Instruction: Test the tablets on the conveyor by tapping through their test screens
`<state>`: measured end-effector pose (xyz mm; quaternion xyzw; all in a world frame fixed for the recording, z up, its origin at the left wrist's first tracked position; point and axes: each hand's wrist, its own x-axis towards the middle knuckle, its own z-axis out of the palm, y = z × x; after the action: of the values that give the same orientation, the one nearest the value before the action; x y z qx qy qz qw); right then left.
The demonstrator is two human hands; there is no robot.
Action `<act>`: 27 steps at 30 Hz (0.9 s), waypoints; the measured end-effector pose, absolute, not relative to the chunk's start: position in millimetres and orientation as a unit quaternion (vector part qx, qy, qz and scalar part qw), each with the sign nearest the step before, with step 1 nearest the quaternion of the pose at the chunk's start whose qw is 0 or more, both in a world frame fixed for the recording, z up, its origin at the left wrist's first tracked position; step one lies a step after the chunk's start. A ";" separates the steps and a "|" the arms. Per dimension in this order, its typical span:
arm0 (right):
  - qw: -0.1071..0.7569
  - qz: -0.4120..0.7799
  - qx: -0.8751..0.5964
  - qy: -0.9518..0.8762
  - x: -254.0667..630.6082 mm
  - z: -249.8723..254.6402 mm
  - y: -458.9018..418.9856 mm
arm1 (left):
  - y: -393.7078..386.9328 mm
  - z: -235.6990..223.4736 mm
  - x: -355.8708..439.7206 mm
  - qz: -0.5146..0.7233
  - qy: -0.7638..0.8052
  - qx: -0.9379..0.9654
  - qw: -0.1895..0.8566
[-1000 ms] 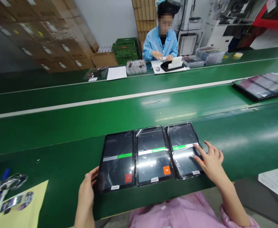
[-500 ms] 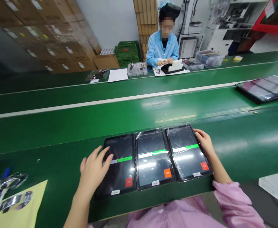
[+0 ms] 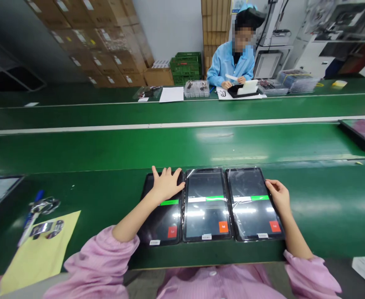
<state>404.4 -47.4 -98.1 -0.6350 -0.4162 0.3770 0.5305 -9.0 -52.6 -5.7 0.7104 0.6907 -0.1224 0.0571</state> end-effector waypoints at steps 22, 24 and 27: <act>0.523 0.378 -0.637 -0.421 403.6 -95.1 -51.2 | -36.6 4.0 2.9 -0.153 0.688 0.706 0.072; 0.527 0.376 -0.635 -0.422 403.4 -94.6 -51.1 | -36.4 3.0 4.4 -0.147 0.689 0.706 0.069; 0.529 0.377 -0.627 -0.430 403.0 -93.9 -50.2 | -34.5 3.2 3.4 -0.149 0.686 0.710 0.063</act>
<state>403.0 -50.2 -93.9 -0.6273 -0.4295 0.3771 0.5290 3.4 -34.5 3.2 0.7096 0.6858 -0.1489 0.0635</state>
